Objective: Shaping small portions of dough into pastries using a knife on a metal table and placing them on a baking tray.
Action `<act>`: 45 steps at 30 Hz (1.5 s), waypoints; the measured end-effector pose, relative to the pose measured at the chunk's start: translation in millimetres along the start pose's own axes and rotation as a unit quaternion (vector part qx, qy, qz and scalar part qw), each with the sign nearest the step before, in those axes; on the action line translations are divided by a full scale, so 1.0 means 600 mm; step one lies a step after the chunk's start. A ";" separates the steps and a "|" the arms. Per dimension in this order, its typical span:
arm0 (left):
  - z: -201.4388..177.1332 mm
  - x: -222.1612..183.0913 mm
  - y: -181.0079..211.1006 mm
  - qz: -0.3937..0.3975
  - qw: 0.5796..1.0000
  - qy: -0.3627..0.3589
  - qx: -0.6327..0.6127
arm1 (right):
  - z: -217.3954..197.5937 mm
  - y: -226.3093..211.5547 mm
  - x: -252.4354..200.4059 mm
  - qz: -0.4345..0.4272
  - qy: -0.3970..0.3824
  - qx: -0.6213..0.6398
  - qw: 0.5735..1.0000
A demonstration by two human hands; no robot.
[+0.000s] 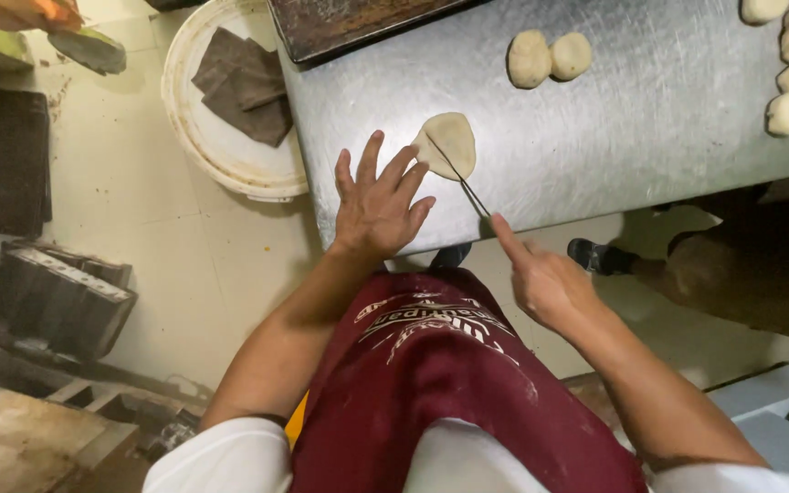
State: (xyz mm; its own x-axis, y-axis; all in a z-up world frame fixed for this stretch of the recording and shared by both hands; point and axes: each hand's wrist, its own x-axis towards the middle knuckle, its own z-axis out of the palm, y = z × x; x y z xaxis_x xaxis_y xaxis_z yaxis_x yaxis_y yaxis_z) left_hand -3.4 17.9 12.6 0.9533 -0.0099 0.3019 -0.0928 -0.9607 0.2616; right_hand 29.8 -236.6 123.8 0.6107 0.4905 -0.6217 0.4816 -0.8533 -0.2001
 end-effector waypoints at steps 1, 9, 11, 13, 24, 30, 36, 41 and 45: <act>0.000 -0.002 -0.001 -0.001 1.000 0.006 -0.016 | 0.012 0.018 -0.008 0.010 -0.019 0.004 1.000; 0.035 0.042 0.055 0.037 0.992 0.122 -0.023 | -0.066 -0.007 0.077 -0.070 0.063 0.041 0.995; 0.052 0.052 0.071 0.006 0.991 0.130 0.022 | -0.087 -0.011 0.100 -0.085 0.050 0.063 0.993; 0.058 0.064 0.081 -0.011 0.990 0.134 0.031 | -0.088 0.014 0.080 -0.084 0.021 0.064 0.994; -0.024 0.199 0.035 -0.342 0.920 0.105 -0.161 | -0.108 0.261 0.079 -0.126 0.049 -0.096 0.986; -0.084 0.192 0.058 -0.511 0.840 -0.005 -0.182 | -0.075 0.244 0.150 -0.189 0.280 -0.167 0.926; -0.047 0.116 0.108 -0.345 0.910 -0.151 -0.175 | -0.033 0.080 0.245 -0.238 0.266 0.019 0.934; -0.037 0.101 0.024 -0.512 0.711 -0.103 -0.471 | -0.045 0.080 0.279 -0.173 0.283 0.286 0.899; -0.126 0.073 0.060 -0.514 0.539 -0.096 -0.660 | -0.023 0.010 0.207 -0.029 0.105 0.654 0.749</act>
State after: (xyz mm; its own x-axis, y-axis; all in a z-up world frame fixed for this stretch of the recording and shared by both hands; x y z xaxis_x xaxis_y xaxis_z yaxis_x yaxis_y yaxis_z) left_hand 13.4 3.8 104.5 0.6962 0.1893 -0.6924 0.5106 0.5475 0.6630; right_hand 117.1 -178.2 55.6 0.7639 0.4335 -0.4781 -0.4320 -0.2069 -0.8778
